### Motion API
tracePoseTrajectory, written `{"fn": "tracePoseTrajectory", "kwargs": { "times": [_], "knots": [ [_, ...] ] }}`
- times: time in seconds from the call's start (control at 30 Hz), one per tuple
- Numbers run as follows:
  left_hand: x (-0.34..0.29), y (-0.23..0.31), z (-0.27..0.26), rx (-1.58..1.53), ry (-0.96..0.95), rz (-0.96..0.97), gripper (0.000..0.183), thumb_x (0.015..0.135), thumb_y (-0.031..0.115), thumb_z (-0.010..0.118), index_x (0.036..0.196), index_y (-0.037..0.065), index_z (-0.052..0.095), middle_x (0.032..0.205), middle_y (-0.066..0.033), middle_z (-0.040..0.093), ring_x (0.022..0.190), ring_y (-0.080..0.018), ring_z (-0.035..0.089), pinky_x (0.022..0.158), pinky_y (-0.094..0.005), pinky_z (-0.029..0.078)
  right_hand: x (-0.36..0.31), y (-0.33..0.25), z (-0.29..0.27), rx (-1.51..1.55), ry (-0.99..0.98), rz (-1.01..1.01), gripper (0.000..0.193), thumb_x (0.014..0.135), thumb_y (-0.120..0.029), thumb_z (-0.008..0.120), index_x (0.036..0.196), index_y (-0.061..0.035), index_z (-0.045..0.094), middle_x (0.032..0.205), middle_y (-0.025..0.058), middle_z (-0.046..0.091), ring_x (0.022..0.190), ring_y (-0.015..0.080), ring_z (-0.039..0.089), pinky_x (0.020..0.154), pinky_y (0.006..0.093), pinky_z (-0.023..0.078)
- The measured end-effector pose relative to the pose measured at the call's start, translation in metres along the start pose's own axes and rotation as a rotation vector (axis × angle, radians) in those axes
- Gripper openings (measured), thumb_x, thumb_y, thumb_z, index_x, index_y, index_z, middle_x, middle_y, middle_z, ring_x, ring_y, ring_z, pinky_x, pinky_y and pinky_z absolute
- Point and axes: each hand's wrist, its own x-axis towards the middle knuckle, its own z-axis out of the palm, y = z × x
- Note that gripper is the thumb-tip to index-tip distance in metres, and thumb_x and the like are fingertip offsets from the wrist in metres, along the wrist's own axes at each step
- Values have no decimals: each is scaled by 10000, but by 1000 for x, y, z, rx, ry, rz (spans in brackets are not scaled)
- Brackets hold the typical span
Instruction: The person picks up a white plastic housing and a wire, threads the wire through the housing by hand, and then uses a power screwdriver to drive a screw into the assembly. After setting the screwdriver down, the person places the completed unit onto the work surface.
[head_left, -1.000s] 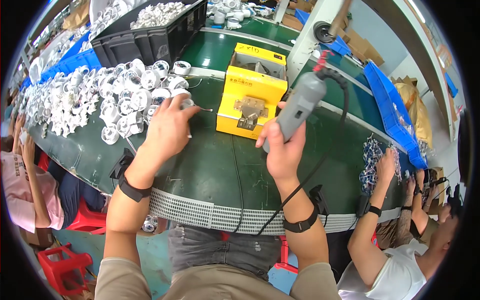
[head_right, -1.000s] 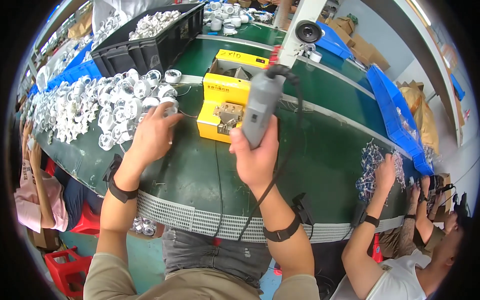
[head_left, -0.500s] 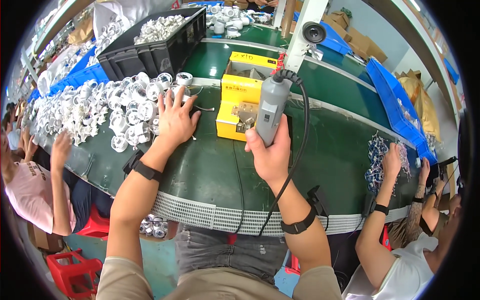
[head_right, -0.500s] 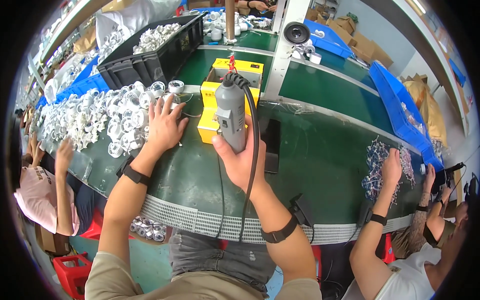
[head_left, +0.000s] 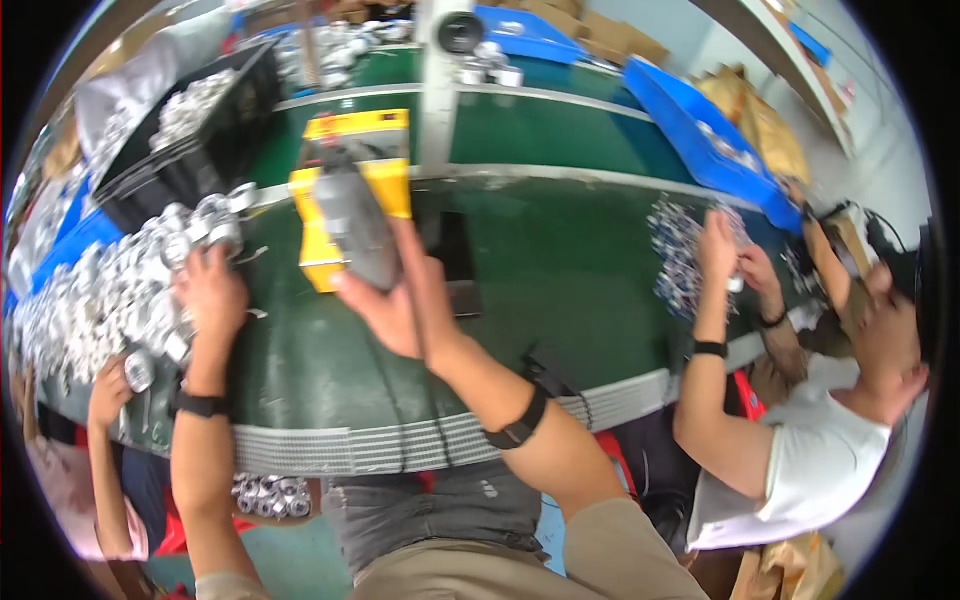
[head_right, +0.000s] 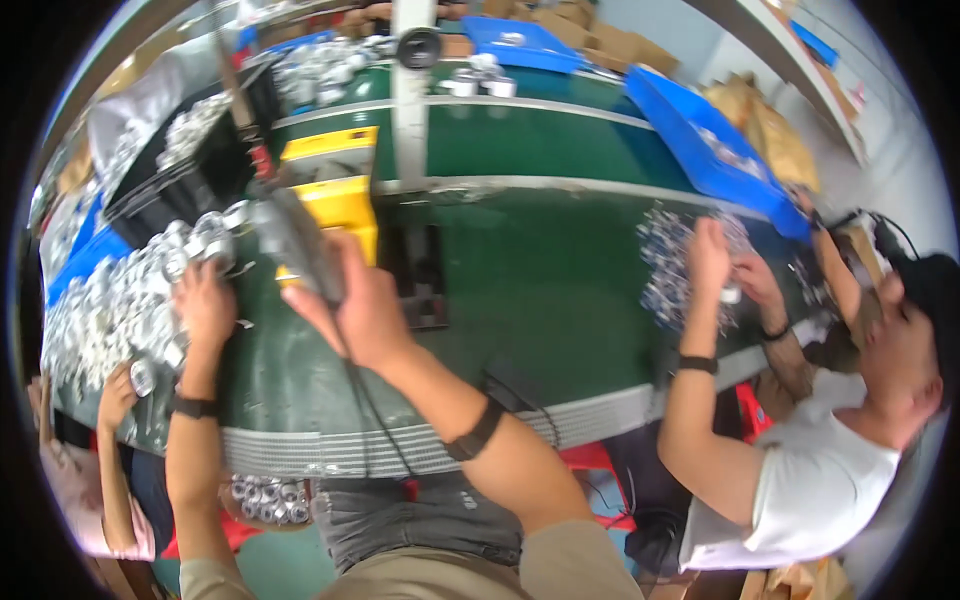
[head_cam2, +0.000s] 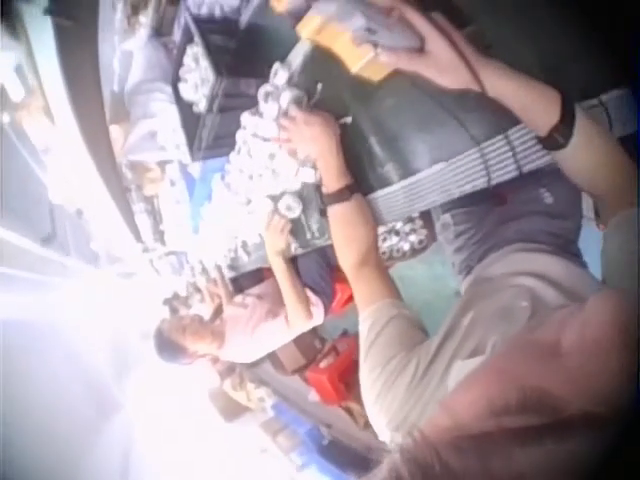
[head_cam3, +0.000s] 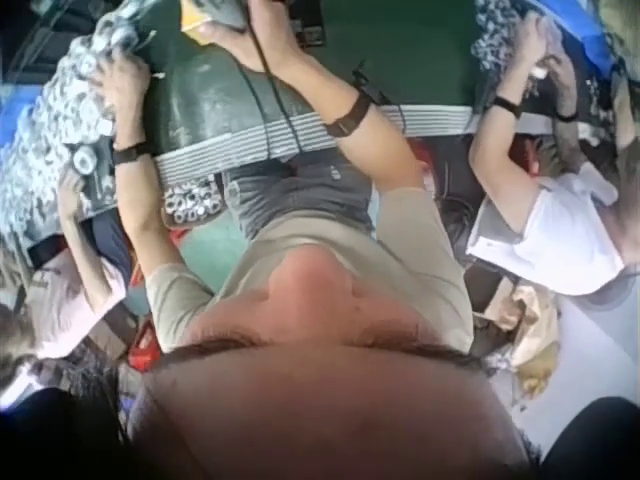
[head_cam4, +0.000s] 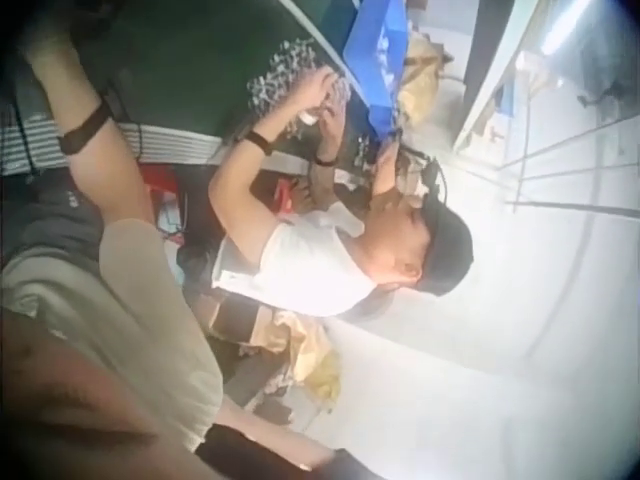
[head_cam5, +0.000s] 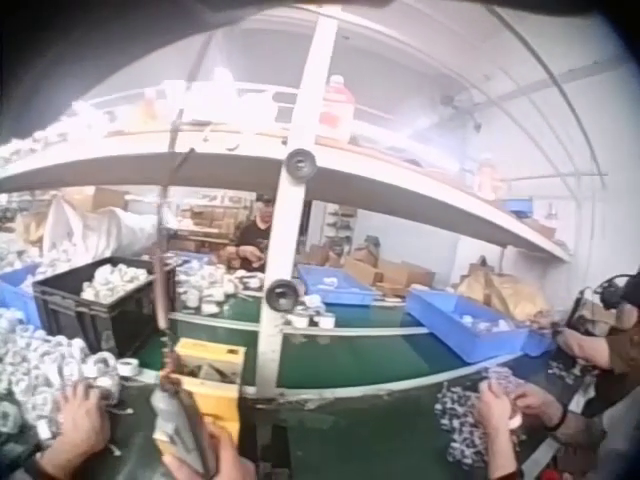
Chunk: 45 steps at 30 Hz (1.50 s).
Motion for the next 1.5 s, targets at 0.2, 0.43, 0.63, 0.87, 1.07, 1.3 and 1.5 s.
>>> {"fn": "tracePoseTrajectory", "kwargs": {
  "times": [0.2,0.43,0.63,0.87,1.07,1.3,1.5],
  "knots": [
    [5,-2,4,17,20,-28,274,819,122,588,1092,134,605,1283,-115,509,1264,-344,423,1070,-602,266,0,5,0,114,-35,5,628,834,-329,737,1266,-8,413,1001,167,670,879,268,675,800,339,512],
    [-3,33,-17,-144,-5,285,367,815,146,615,1172,63,595,1406,-160,441,1361,-395,316,1136,-521,220,-4,8,3,53,-69,30,612,836,-315,738,1257,-12,413,1007,161,673,900,284,682,804,354,518],
    [-3,31,-15,-15,-165,66,416,836,274,660,1201,77,620,1482,-108,383,1346,-398,340,1140,-506,219,-5,7,0,64,-29,21,599,833,-273,736,1263,-13,411,1037,183,667,942,294,677,821,351,513],
    [4,21,-19,64,-171,-45,373,862,316,630,1158,90,662,1440,-92,432,1361,-371,328,1129,-540,213,-2,11,5,69,40,-36,634,832,-271,730,1310,-6,407,1023,180,658,930,299,671,824,346,503],
    [-2,-6,-5,56,11,-22,346,846,317,654,1106,91,683,1368,-143,490,1317,-391,365,1102,-546,245,-5,18,15,33,33,-47,660,822,-317,735,1311,-5,421,1036,193,657,947,319,671,831,364,508],
    [-1,40,-37,-260,338,184,311,796,182,695,1086,76,654,1351,-269,441,1327,-468,310,1087,-590,246,-4,6,-6,262,-189,19,504,881,-254,699,1261,16,509,860,48,630,790,109,608,730,254,494],
    [-7,47,-42,-534,234,339,160,789,61,676,950,65,673,1268,-144,539,1291,-400,401,1047,-475,379,0,0,-3,79,-257,77,535,835,-285,745,1222,31,552,978,93,672,912,166,654,831,305,514]
  ]
}}
